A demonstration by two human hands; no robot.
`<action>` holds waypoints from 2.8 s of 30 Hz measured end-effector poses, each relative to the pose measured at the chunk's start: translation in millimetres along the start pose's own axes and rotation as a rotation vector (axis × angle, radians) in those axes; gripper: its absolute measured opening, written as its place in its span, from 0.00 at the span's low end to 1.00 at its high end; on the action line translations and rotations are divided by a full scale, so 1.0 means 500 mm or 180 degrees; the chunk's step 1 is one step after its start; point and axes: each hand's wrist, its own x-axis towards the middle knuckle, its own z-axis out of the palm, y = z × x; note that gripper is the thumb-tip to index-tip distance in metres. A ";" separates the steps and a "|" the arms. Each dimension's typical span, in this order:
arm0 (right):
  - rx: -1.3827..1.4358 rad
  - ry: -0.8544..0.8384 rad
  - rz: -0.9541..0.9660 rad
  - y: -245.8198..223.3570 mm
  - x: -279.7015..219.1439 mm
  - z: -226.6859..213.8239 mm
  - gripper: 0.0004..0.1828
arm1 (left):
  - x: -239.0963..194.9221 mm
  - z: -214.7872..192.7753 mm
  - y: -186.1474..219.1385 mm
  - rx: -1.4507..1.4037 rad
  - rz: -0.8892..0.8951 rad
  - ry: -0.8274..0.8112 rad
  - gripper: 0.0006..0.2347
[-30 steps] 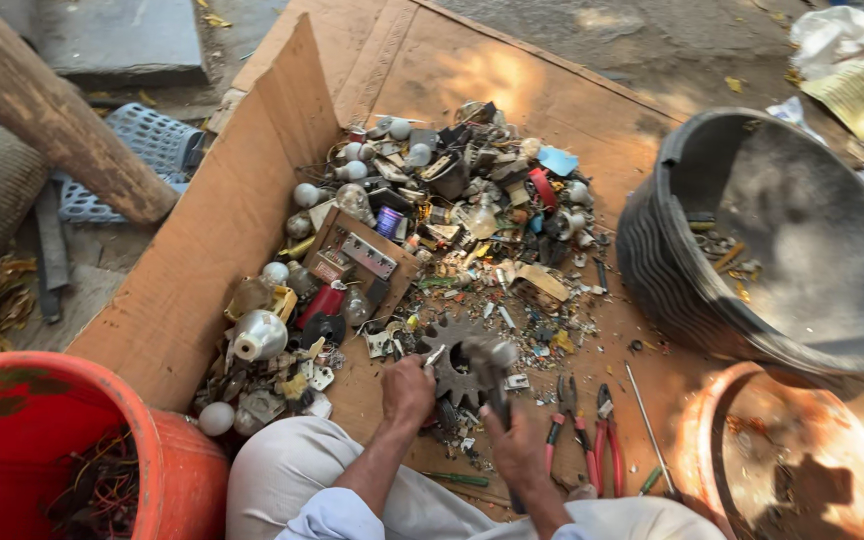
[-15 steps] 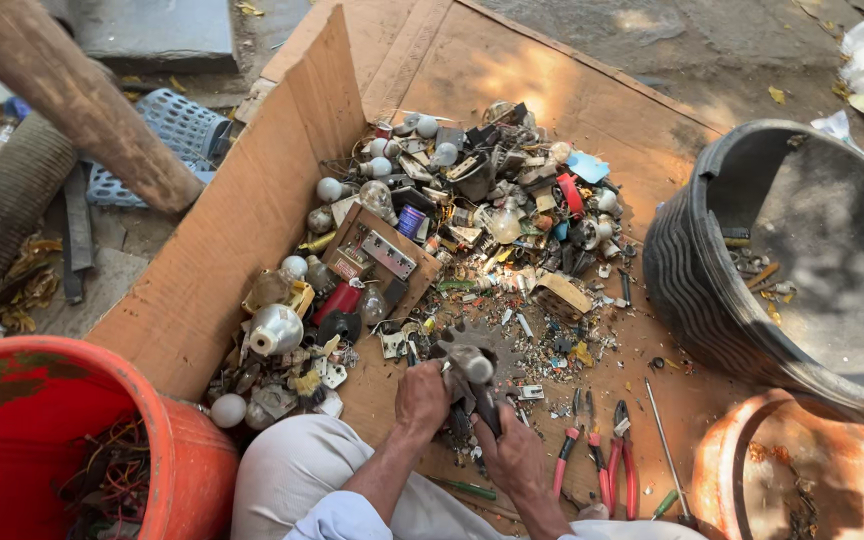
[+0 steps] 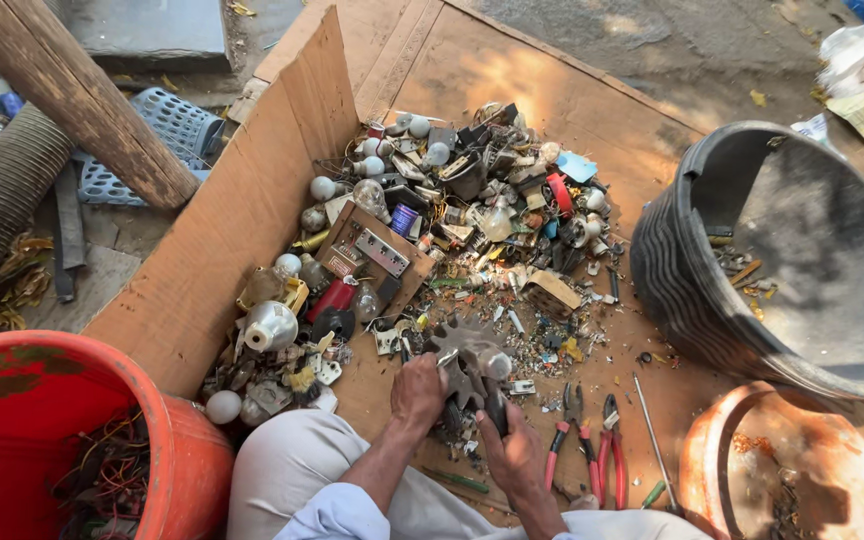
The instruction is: The person sits on the ground and uses a hammer and pliers to break apart a metal gear and other electronic components. They repeatedly strike the gear to separate parts and use pliers to pull out wires or small pieces, placing debris into a nearby bucket.
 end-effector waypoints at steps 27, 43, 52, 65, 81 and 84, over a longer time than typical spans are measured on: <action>0.3391 0.0304 0.2424 0.191 0.027 0.046 0.14 | -0.001 -0.029 0.011 -0.0425 0.0305 0.0510 0.03; -0.0034 -0.0284 0.0271 -0.006 -0.014 0.001 0.25 | -0.003 0.006 -0.004 -0.0061 -0.0044 0.0101 0.05; -0.0131 -0.0497 0.0307 -0.057 -0.002 -0.023 0.24 | -0.001 0.006 -0.003 -0.0134 -0.0070 0.0116 0.04; -0.0044 -0.0349 0.0082 -0.040 -0.015 -0.022 0.22 | -0.003 -0.002 -0.006 -0.0150 0.0174 0.0362 0.05; 0.3090 0.0123 0.2513 0.268 0.055 0.061 0.14 | -0.008 -0.042 0.047 -0.3150 -0.0311 -0.0874 0.12; 0.0787 0.0181 0.1737 0.275 0.061 0.076 0.18 | -0.019 -0.051 0.047 -0.3131 0.0200 -0.0866 0.11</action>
